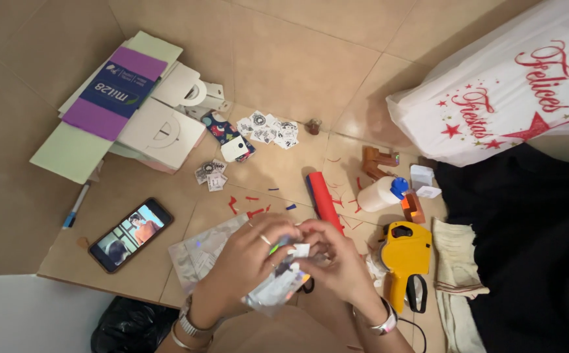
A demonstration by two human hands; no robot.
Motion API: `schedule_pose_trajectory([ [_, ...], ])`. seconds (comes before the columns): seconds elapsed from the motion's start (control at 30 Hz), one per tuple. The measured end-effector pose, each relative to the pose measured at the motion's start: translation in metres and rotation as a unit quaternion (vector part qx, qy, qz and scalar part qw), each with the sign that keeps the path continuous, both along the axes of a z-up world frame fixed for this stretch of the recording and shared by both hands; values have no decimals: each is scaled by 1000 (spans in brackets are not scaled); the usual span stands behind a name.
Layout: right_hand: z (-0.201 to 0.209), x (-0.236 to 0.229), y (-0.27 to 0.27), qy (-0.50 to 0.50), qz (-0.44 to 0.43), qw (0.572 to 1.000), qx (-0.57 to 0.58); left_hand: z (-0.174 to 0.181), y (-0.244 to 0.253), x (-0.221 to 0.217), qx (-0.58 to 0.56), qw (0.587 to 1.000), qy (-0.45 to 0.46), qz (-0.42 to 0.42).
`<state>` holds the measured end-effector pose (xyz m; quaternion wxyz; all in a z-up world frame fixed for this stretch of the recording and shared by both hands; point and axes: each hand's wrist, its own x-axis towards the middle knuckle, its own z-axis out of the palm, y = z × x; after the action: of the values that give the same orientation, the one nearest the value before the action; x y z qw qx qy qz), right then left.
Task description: Cutting labels from a sheet, applying them to small product containers, and placing the finished products into small plastic bags.
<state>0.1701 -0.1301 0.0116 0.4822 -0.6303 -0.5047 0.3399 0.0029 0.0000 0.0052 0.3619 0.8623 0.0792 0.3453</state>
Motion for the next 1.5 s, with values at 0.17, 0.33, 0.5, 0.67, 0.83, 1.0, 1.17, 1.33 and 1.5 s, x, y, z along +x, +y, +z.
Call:
schedule_pose_trajectory([
  [0.17, -23, 18, -2, 96, -104, 986, 88, -8, 9, -15, -200, 977, -15, 72],
  [0.33, -35, 21, 0, 177, -174, 959, 136, -71, -5, -14, -386, 900, -194, 56],
  [0.5, -55, 19, 3, 243, -173, 948, 108, -67, -27, -5, -501, 848, -61, 159],
  [0.67, -58, 24, 1, 234, -101, 964, 76, -67, -24, -6, -443, 878, -42, 176],
  [0.83, -68, 27, -3, 256, -119, 957, 63, -64, -25, -7, -436, 887, -45, 147],
  [1.0, -58, 20, 0, 348, -116, 929, 47, -70, -26, -7, -425, 896, -51, 118],
  [1.17, -74, 23, -2, 332, -111, 935, 55, -59, -28, -9, -413, 902, -37, 121],
  [1.33, -77, 16, -2, 343, -126, 925, 101, -62, -31, -9, -426, 898, -32, 108],
  [1.5, -77, 16, -5, 324, -119, 937, 50, -55, -32, -9, -393, 912, -11, 120],
])
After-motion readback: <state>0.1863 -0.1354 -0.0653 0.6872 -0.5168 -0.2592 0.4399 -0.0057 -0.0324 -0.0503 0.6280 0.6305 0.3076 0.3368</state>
